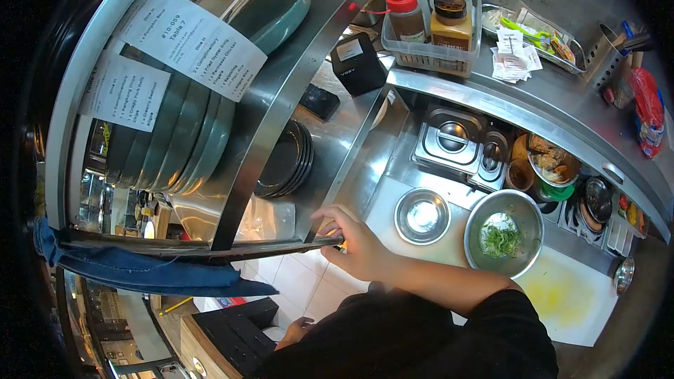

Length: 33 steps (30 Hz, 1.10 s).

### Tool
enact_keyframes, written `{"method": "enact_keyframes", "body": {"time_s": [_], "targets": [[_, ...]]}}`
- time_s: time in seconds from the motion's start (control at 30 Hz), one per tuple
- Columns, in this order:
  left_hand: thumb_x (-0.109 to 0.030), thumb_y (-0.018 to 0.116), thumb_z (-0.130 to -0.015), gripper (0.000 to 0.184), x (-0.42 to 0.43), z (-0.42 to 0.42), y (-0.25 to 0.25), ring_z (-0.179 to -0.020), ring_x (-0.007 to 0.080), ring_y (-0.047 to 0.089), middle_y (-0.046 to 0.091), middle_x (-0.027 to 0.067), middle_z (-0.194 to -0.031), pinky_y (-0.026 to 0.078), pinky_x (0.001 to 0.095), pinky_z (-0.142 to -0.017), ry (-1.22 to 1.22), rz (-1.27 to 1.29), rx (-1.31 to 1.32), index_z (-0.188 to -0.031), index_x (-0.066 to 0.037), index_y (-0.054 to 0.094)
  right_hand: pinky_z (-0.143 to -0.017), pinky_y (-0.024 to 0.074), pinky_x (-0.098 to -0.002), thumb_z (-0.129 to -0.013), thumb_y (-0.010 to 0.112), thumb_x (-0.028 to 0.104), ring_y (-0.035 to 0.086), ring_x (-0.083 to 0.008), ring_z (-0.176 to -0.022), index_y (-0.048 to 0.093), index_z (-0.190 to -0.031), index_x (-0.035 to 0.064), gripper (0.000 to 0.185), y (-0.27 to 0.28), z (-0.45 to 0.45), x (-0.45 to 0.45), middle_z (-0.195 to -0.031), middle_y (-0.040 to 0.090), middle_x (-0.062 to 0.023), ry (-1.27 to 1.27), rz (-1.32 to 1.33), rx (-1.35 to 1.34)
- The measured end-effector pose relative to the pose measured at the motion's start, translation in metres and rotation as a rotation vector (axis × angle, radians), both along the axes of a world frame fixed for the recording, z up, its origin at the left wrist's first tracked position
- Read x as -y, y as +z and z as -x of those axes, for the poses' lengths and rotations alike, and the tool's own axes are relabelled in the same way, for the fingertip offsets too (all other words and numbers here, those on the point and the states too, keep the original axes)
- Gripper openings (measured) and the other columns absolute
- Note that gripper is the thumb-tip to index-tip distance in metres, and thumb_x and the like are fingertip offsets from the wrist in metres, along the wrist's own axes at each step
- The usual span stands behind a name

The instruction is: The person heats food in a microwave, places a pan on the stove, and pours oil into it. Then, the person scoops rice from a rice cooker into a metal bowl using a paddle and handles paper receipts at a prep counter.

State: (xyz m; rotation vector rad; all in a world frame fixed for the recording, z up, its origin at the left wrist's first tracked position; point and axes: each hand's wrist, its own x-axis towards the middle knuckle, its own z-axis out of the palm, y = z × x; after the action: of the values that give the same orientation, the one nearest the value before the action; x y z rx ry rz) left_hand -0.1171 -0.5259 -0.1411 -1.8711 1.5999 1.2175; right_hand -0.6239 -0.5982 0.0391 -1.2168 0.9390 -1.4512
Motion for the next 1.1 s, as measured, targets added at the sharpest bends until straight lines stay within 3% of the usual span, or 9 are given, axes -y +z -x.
{"method": "enact_keyframes", "body": {"time_s": [0.4, 0.63, 0.8, 0.93, 1.1], "targets": [[-0.036, 0.077, -0.094, 0.047, 0.013, 0.017, 0.002, -0.087, 0.0208, 0.075, 0.078, 0.0125, -0.106, 0.059, 0.036, -0.08, 0.018, 0.012, -0.013, -0.129, -0.005, 0.07, -0.1, 0.0489, -0.034, -0.093, 0.066, -0.005, 0.063, -0.0183, -0.113, 0.053, -0.138, 0.0053, 0.047, -0.007, 0.013, -0.003, -0.136, 0.052, -0.0096, 0.02, -0.02, 0.021], [-0.036, 0.076, -0.096, 0.047, 0.017, 0.025, 0.003, -0.089, 0.022, 0.076, 0.078, 0.0127, -0.108, 0.059, 0.0367, -0.081, -0.068, 0.028, -0.016, -0.13, -0.006, 0.068, -0.095, 0.0519, -0.0342, -0.089, 0.067, -0.004, 0.064, -0.0206, -0.107, 0.055, -0.132, 0.0073, 0.046, -0.01, 0.006, -0.007, -0.132, 0.055, -0.0094, 0.018, -0.022, 0.015], [-0.038, 0.076, -0.095, 0.047, 0.014, 0.01, -0.011, -0.09, 0.0229, 0.076, 0.077, 0.0125, -0.108, 0.059, 0.0377, -0.082, 0.019, -0.01, -0.022, -0.129, -0.007, 0.069, -0.094, 0.0516, -0.0337, -0.09, 0.068, -0.002, 0.063, -0.0198, -0.106, 0.056, -0.132, 0.0069, 0.044, -0.015, -0.004, -0.01, -0.13, 0.056, -0.0092, 0.049, -0.038, 0.005], [-0.044, 0.079, -0.091, 0.049, 0.008, -0.018, -0.047, -0.106, 0.0312, 0.073, 0.077, 0.0135, -0.11, 0.057, 0.0406, -0.094, 0.048, -0.016, -0.003, -0.127, -0.012, 0.072, -0.094, 0.0507, -0.0341, -0.091, 0.07, 0.002, 0.064, -0.0194, -0.104, 0.058, -0.131, 0.007, 0.042, -0.021, -0.017, -0.015, -0.127, 0.058, -0.0086, 0.089, -0.065, -0.065], [-0.045, 0.08, -0.09, 0.051, -0.004, -0.018, -0.052, -0.107, 0.0325, 0.073, 0.077, 0.0161, -0.111, 0.057, 0.0419, -0.095, -0.036, 0.067, -0.007, -0.127, -0.01, 0.071, -0.092, 0.0507, -0.0339, -0.092, 0.073, 0.008, 0.065, -0.0174, -0.101, 0.061, -0.126, 0.0069, 0.036, -0.025, -0.042, -0.018, -0.123, 0.062, -0.0078, 0.315, -0.225, -0.197]]}}
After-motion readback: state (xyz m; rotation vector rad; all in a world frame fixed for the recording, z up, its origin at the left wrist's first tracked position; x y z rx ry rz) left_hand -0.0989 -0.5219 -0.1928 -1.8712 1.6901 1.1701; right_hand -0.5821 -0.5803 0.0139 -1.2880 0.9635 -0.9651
